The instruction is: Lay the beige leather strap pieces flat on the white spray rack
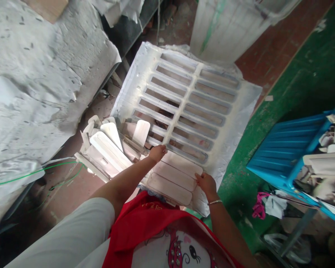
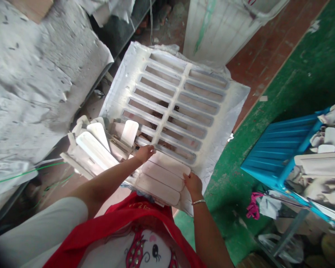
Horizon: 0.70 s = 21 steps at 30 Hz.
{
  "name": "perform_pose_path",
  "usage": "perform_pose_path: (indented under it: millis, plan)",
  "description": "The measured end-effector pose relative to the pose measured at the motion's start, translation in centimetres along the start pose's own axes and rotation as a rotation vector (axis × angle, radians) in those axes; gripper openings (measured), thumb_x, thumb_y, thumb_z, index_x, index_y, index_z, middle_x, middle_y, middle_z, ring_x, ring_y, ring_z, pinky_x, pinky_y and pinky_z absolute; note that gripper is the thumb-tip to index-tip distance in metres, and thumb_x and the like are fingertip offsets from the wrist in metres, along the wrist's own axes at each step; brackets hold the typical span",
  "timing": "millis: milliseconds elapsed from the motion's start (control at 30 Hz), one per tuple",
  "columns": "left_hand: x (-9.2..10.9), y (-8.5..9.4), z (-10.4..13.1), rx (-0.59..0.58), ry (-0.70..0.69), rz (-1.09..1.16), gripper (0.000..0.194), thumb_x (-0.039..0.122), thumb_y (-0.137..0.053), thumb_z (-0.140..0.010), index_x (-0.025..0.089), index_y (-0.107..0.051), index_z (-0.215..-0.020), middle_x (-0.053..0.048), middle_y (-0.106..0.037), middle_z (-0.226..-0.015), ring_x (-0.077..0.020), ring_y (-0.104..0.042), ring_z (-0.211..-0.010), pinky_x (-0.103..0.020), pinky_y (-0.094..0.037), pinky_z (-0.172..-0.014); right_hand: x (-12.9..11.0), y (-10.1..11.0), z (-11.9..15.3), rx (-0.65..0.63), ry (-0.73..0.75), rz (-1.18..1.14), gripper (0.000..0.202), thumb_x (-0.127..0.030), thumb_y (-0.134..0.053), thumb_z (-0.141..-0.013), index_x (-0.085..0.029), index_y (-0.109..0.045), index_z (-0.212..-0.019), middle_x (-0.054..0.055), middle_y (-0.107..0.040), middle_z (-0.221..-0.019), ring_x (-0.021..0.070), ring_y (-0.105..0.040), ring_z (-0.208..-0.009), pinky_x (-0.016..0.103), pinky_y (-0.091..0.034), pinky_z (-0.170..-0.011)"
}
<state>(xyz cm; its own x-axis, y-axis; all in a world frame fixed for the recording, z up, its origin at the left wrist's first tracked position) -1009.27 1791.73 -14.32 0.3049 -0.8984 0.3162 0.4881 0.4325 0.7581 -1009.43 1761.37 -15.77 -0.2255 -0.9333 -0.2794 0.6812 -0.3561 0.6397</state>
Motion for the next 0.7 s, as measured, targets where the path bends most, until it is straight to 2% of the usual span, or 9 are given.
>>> perform_pose_path:
  millis: [233, 400, 500, 600, 700]
  plan:
    - [-0.1, -0.8, -0.9, -0.013, -0.003, -0.009, 0.027, 0.034, -0.051, -0.087, 0.014, -0.063, -0.101, -0.010, -0.065, -0.096, -0.0246, -0.061, -0.094, -0.031, -0.045, -0.079, 0.3, 0.1, 0.1, -0.030, 0.003, 0.018, 0.036, -0.042, -0.049, -0.086, -0.018, -0.061, -0.063, 0.002, -0.065, -0.058, 0.0123, -0.058, -0.053, 0.023, -0.034, -0.052]
    - [0.4, -1.3, -0.5, 0.020, 0.012, -0.014, 0.026, 0.033, -0.051, -0.087, 0.013, -0.062, -0.101, -0.011, -0.057, -0.112, -0.0239, -0.062, -0.090, -0.032, -0.047, -0.077, 0.4, 0.6, 0.3, 0.011, -0.002, 0.045, 0.037, -0.043, -0.049, -0.086, -0.017, -0.061, -0.062, 0.003, -0.064, -0.057, 0.0136, -0.058, -0.053, 0.025, -0.033, -0.053]
    - [0.6, -1.2, 0.0, 0.055, 0.039, -0.017, 0.032, 0.030, -0.053, -0.086, 0.013, -0.055, -0.114, -0.013, -0.052, -0.117, -0.0250, -0.062, -0.090, -0.034, -0.048, -0.076, 0.4, 0.6, 0.3, 0.030, 0.015, 0.050, 0.036, -0.043, -0.051, -0.084, -0.017, -0.062, -0.062, 0.005, -0.065, -0.058, 0.0150, -0.059, -0.056, 0.025, -0.034, -0.055]
    - [0.1, -0.8, 1.1, 0.099, 0.093, 0.031, 0.045, 0.026, -0.054, -0.086, 0.015, -0.041, -0.128, -0.014, -0.052, -0.118, -0.0239, -0.061, -0.093, -0.033, -0.047, -0.078, 0.5, 0.5, 0.1, 0.029, 0.035, 0.023, 0.035, -0.043, -0.051, -0.084, -0.017, -0.062, -0.063, 0.005, -0.064, -0.057, 0.0148, -0.059, -0.054, 0.025, -0.034, -0.056]
    - [-1.5, -1.0, 2.4, 0.099, 0.241, 0.214, 0.035, 0.028, -0.056, -0.085, 0.014, -0.049, -0.116, -0.012, -0.057, -0.114, -0.0225, -0.059, -0.099, -0.031, -0.045, -0.083, 0.8, 0.3, 0.1, 0.021, 0.065, -0.024, 0.037, -0.044, -0.048, -0.084, -0.018, -0.059, -0.061, 0.003, -0.063, -0.054, 0.0139, -0.057, -0.051, 0.025, -0.035, -0.054]
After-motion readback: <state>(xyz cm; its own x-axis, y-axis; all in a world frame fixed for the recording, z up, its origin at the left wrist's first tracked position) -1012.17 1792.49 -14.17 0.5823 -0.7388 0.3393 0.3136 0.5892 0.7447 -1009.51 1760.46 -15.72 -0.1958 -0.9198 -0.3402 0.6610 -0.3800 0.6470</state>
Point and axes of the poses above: each hand's wrist, its own z-axis away from the middle knuckle, its own y-axis out of the back of the hand, x = y × z, the point moved 6 cm from there along -z, towards the middle knuckle
